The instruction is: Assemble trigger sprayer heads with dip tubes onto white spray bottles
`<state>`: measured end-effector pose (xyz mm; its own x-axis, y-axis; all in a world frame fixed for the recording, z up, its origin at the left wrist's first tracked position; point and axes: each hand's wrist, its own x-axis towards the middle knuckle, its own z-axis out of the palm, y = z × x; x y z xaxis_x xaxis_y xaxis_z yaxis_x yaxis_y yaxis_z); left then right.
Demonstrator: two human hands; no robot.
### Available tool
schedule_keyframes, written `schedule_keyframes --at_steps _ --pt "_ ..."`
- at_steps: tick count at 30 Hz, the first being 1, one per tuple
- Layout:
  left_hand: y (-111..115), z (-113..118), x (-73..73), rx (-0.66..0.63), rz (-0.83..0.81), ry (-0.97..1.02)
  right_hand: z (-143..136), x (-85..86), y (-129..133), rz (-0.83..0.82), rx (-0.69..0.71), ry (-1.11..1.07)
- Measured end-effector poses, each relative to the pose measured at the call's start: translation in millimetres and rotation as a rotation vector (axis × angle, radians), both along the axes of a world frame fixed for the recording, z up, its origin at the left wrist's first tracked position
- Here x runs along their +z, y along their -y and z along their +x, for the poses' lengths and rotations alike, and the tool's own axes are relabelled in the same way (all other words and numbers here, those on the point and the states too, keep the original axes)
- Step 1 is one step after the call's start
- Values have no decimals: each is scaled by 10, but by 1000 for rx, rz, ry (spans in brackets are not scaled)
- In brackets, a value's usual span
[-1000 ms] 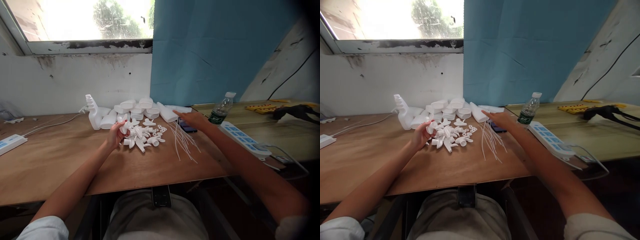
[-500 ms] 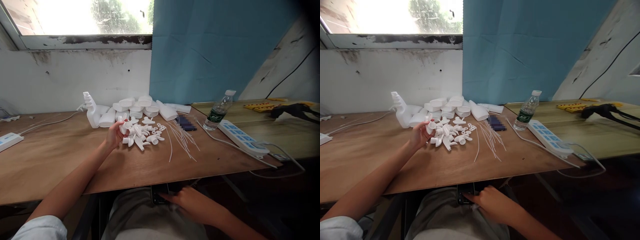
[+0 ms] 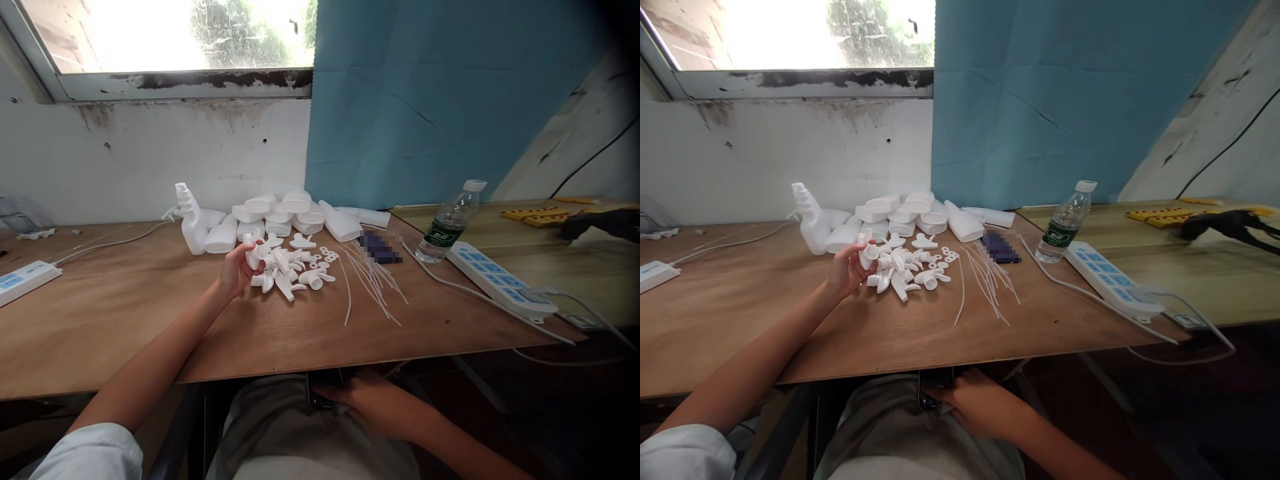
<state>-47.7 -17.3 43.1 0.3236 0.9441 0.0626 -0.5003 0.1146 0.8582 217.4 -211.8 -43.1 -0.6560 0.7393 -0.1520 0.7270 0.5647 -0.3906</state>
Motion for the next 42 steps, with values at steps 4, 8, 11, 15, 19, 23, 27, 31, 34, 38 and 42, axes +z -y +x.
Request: schedule_keyframes --at_steps 4,8,11,15,19,23,27,31,34,38,42 --pt "8 5 -5 -12 -29 13 106 476 0 -148 108 -261" --pt "33 43 -16 -28 20 33 233 945 -260 20 -4 -652" --pt "44 83 -43 -52 63 59 205 1120 -692 104 -187 -822" --pt "32 112 -100 -62 35 70 -33 1189 -1309 22 -124 -1116" --pt "31 121 -120 -76 30 45 -238 1136 -1607 -86 -35 -1191" --pt "72 143 -88 -84 32 25 -285 991 -1627 -93 -78 -1179" --pt "109 159 -61 -85 34 3 -263 852 -1635 -8 -61 -1113" --pt "121 158 -58 -77 59 -13 -247 798 -1636 87 -35 -1059" --pt "126 157 -57 -67 86 -13 -260 821 -1582 90 -17 -1087" --pt "143 169 -51 -81 103 -28 -284 830 -1540 95 -14 -1081" --pt "146 186 -74 -95 131 -54 -277 768 -1566 147 -23 -1069"
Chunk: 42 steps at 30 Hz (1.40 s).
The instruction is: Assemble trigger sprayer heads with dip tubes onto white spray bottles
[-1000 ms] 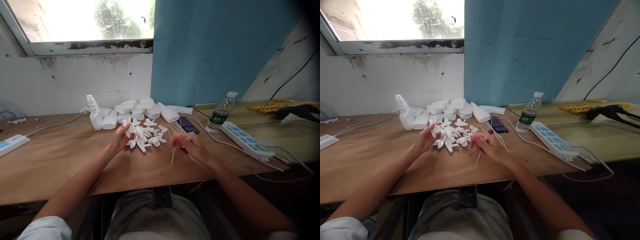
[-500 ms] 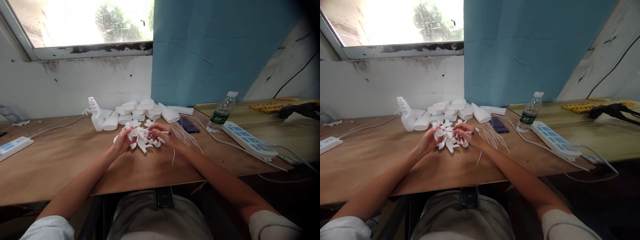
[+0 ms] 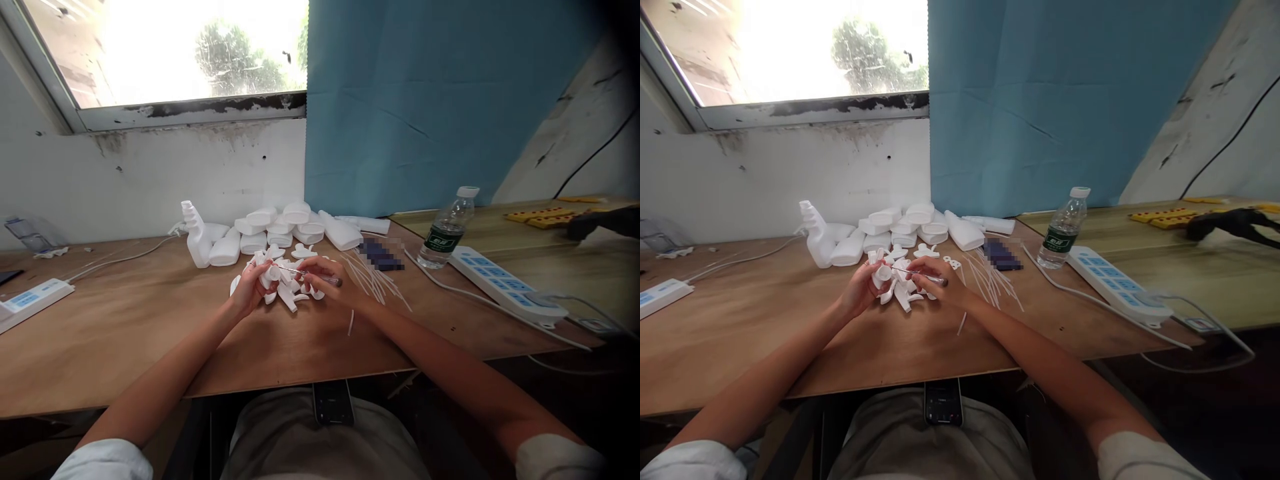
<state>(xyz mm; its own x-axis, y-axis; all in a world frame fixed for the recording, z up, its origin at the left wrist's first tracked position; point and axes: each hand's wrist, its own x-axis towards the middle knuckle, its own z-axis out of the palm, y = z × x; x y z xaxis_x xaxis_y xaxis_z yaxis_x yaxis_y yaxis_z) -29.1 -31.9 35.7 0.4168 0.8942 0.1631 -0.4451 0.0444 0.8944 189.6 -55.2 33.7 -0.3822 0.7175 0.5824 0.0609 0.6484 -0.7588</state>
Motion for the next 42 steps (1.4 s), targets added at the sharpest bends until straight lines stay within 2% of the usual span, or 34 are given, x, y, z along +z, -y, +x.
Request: schedule_keyframes --at_steps 5,8,14,18,20,23,30,34,37,42 --pt "-19 17 -60 44 7 24 0 -4 41 19 21 -37" --pt "-9 33 -66 52 11 26 -33 26 80 48 -6 32" --pt "50 66 -47 111 61 7 -97 -43 43 413 -143 203" --pt "71 74 -45 157 67 30 -123 -96 33 464 -126 188" --pt "64 65 -47 163 45 18 -124 -71 58 413 -107 177" --pt "45 42 -50 130 10 -44 -105 4 104 242 -66 148" --pt "87 40 -13 -48 -39 -192 -59 89 105 -114 148 27" --pt "83 38 -14 -95 -93 -175 -81 91 119 -138 167 57" --pt "29 15 -29 -163 -226 -72 -92 75 104 36 134 123" --pt "-40 -17 -42 -241 -371 49 -77 41 40 651 22 419"
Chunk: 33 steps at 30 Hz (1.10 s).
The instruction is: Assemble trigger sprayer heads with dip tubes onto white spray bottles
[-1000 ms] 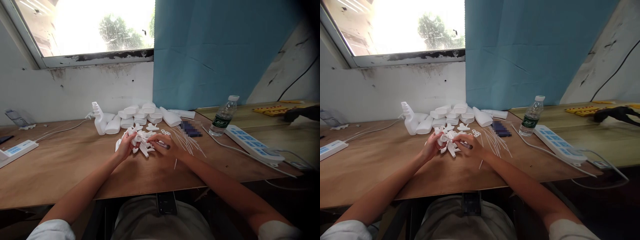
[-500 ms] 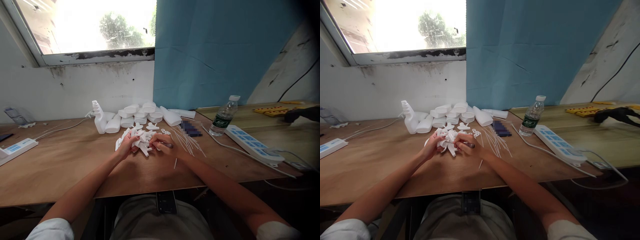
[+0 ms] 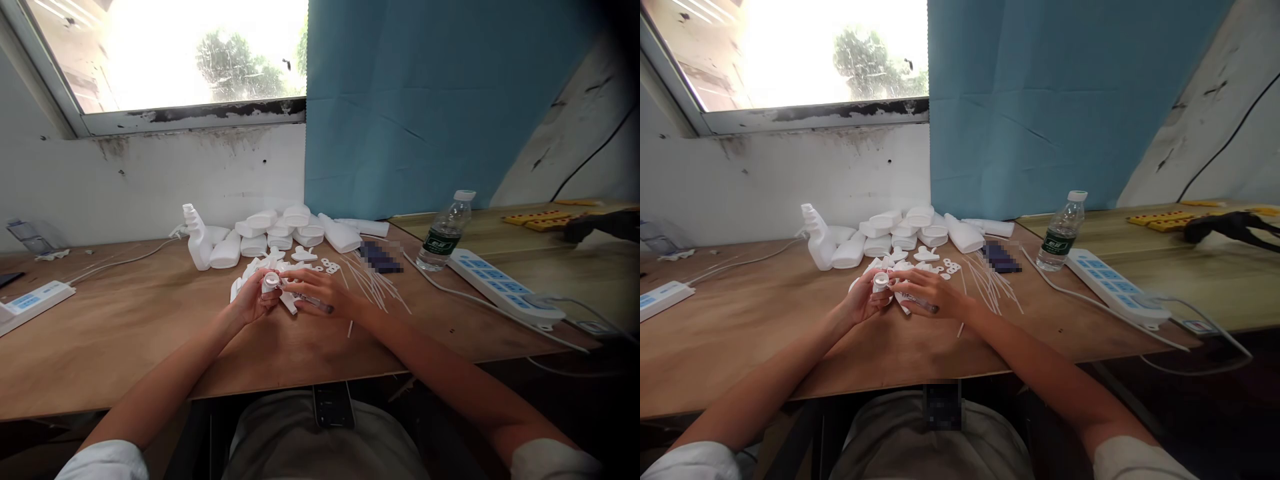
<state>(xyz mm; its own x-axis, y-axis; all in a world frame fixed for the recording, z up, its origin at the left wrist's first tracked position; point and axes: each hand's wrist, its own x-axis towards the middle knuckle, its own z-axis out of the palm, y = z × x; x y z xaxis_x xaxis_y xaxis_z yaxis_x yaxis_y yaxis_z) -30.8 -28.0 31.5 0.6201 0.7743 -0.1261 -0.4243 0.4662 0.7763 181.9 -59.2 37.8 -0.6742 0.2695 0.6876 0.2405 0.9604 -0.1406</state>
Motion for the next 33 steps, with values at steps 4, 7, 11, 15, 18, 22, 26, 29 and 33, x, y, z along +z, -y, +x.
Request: schedule_keyframes --at_steps 4,7,11,15,18,22,26,29,33 --pt "-12 -13 -14 -28 18 -34 -12 -23 -12 113 -53 131" --pt "-19 -24 -12 9 81 -95 -34 -35 -1 64 -23 66" --pt "-45 -58 29 133 178 -180 16 32 24 -30 -32 -100" --pt "-116 -135 64 322 366 -256 252 120 -87 -185 -198 -266" --pt "-204 -229 58 482 531 -367 468 127 -267 -410 -311 -345" --pt "-326 -379 18 736 745 -744 605 230 -251 -563 -398 -420" --pt "-440 -480 -63 812 815 -1037 621 509 375 -514 -415 -474" --pt "-514 -498 -130 802 820 -1111 637 582 1039 -782 -321 -181" --pt "-537 -484 -158 788 854 -1172 588 142 1638 -1135 -288 340"
